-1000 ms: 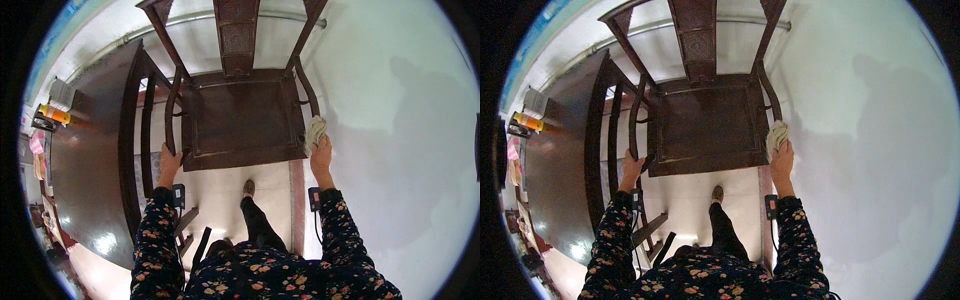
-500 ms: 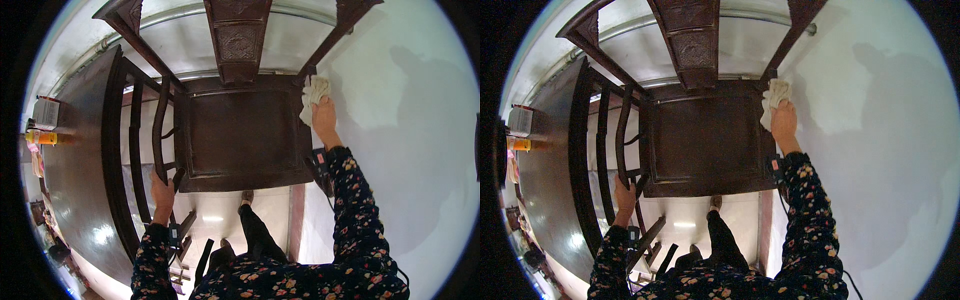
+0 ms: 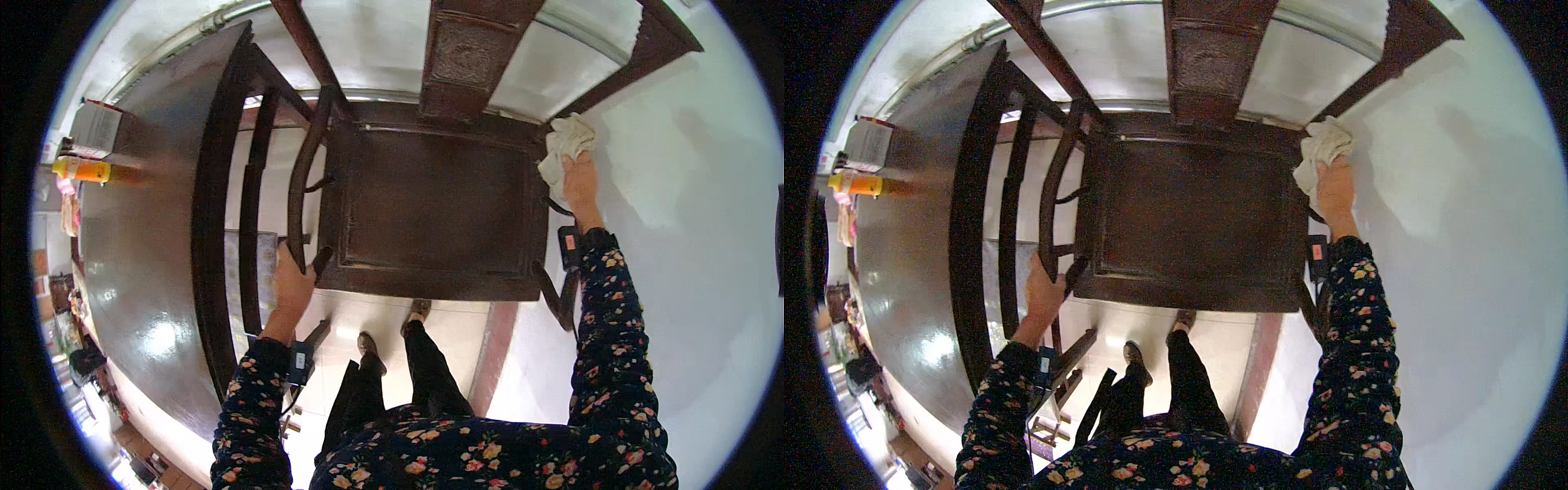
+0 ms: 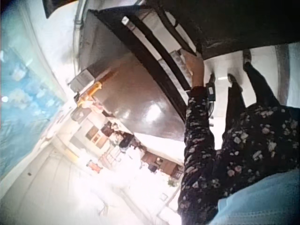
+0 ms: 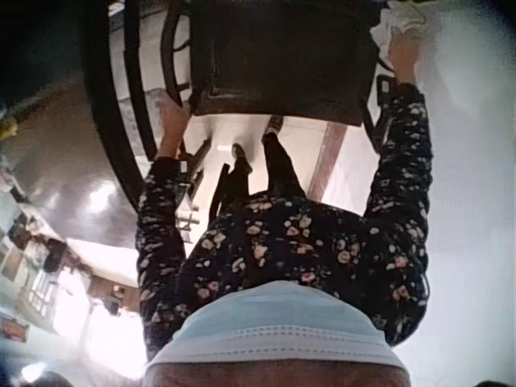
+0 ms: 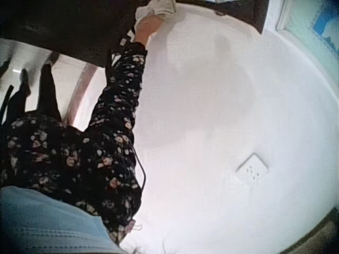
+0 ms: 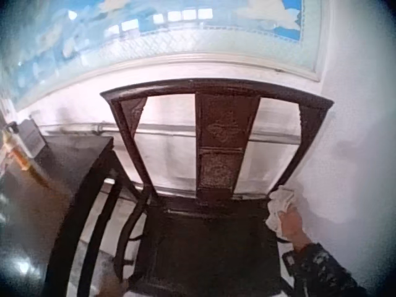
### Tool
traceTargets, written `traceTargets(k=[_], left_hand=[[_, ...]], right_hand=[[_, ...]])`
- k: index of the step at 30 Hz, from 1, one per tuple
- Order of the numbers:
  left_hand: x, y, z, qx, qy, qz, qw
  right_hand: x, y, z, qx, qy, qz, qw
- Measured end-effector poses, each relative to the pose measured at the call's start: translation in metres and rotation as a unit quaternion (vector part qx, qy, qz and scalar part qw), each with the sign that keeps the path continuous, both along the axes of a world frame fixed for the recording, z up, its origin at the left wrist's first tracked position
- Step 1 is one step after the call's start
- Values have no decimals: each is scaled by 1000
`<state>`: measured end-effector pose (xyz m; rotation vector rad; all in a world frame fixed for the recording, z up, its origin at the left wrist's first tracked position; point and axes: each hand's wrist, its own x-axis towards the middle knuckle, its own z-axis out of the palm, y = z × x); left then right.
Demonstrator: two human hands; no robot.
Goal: The person wipes a wooden door with a cloth, then moves to wipe a wooden chair and a dining table. They continue wiping a sofa armrest and a glass-topped coffee table in the living room.
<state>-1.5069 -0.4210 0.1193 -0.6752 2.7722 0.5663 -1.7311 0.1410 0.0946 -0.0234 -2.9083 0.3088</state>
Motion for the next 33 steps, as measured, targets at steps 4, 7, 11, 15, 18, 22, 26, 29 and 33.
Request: traceTargets(k=[4,7,11,15,18,22,26,29,33], left_hand=[[-2,-9,0,60,14,-32,998],[-4,-13,2,101,14,-29,994],[-4,-12,4,114,45,-33,992],[-4,-10,2,111,73,-46,990],[-3,-8,2,101,56,-27,993],[-3,-3,6,80,44,-17,996],[-6,0,8,101,44,-13,994],[-6,-1,5,110,41,8,993],[-2,-3,4,81,57,9,995]], right_hand=[[42,-13,12,-25,-17,-71,997],[52,-26,9,-33,83,-24,996],[60,-69,-32,9,187,101,977],[98,-101,-76,-13,-83,10,996],[102,-101,-91,-179,-50,-20,982],[75,-112,-106,-260,15,-16,965],[55,-131,-132,0,1,24,1000],[23,-89,-144,23,-26,-19,999],[-42,-22,-155,9,-35,-147,988]])
